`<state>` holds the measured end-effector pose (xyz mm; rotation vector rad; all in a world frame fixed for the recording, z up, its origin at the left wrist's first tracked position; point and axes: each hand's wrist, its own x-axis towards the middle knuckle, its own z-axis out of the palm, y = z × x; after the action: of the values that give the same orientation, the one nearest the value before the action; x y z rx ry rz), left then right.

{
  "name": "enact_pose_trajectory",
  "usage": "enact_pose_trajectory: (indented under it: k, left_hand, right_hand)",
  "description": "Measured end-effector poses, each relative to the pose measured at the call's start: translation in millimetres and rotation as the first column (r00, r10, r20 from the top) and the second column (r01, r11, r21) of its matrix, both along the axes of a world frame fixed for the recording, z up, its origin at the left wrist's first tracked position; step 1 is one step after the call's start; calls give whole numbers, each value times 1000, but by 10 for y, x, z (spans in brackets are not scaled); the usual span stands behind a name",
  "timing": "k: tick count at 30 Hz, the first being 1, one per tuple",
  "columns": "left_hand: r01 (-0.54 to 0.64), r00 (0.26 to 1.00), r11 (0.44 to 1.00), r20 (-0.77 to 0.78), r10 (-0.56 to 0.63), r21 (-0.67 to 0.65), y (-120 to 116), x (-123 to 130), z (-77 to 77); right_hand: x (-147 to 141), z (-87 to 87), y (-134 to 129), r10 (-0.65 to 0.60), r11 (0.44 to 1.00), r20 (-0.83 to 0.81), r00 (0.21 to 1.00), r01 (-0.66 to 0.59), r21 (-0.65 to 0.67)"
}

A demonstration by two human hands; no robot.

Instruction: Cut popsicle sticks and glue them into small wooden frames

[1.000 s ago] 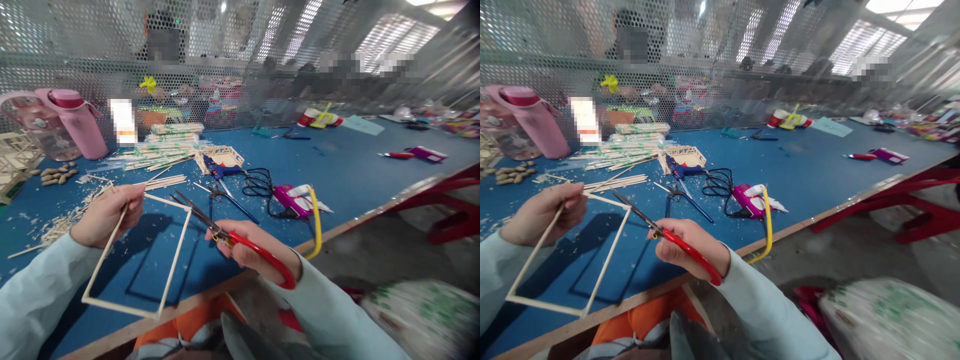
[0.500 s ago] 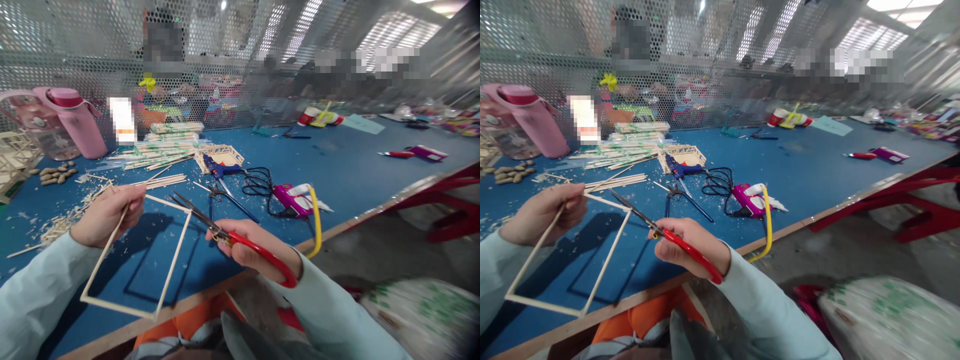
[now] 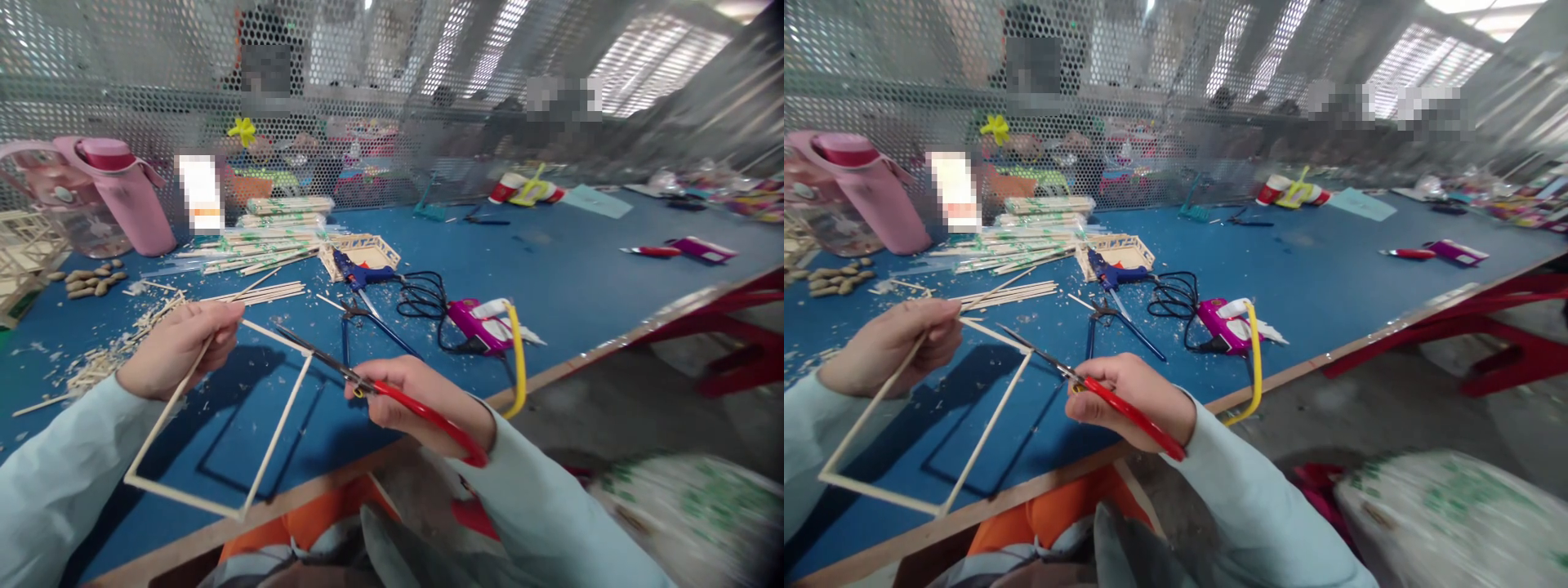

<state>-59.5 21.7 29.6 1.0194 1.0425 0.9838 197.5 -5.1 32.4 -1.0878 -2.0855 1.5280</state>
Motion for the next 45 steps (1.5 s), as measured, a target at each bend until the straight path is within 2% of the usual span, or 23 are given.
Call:
enact_pose_trajectory:
  k: [4, 7, 13, 17, 21, 26, 30, 33, 37, 41, 43, 45]
  left_hand:
    - [-12, 1000, 1000, 2, 12, -15, 7, 9, -6]
    - [-36, 999, 999, 7, 37, -28, 7, 29, 6]
    - [-162, 986, 983, 12, 164, -83, 24, 61, 8]
    - [-243, 967, 962, 42, 250, -126, 57, 58, 4]
    - [-236, 967, 963, 63, 245, -126, 74, 46, 4]
    - [-207, 974, 963, 57, 220, -172, 74, 28, -22]
    - [-235, 962, 942, 83, 261, -241, 91, 41, -50]
    - [-293, 939, 926, 111, 326, -238, 95, 94, -79]
    - [-336, 917, 920, 154, 369, -204, 28, 171, -120]
    - [-260, 942, 931, 144, 303, -254, -146, 154, -167]
    - [-209, 955, 929, 142, 262, -305, -254, 134, -200]
    - [-206, 952, 918, 148, 268, -340, -350, 134, -233]
  right_hand:
    - [-13, -57, 6, -103, 995, -41, 994, 103, 5]
    - [-30, -149, 6, -210, 977, -154, 965, 214, 11]
    - [-150, -289, -34, -334, 943, -366, 869, 309, -126]
    - [-280, -324, -68, -384, 923, -392, 836, 327, -204]
    - [-366, -333, -95, -406, 908, -421, 811, 308, -283]
    - [-253, -293, -127, -409, 909, -341, 847, 342, -240]
    - [-130, -299, -173, -423, 903, -325, 846, 365, -225]
    - [-181, -359, -193, -461, 887, -421, 781, 388, -250]
    - [-331, -410, -104, -555, 824, -537, 636, 508, -249]
    - [-352, -349, 60, -615, 731, -605, 506, 654, -196]
    - [-332, -335, 129, -623, 705, -616, 482, 687, -175]
    - [-327, -364, 182, -626, 689, -625, 466, 706, -164]
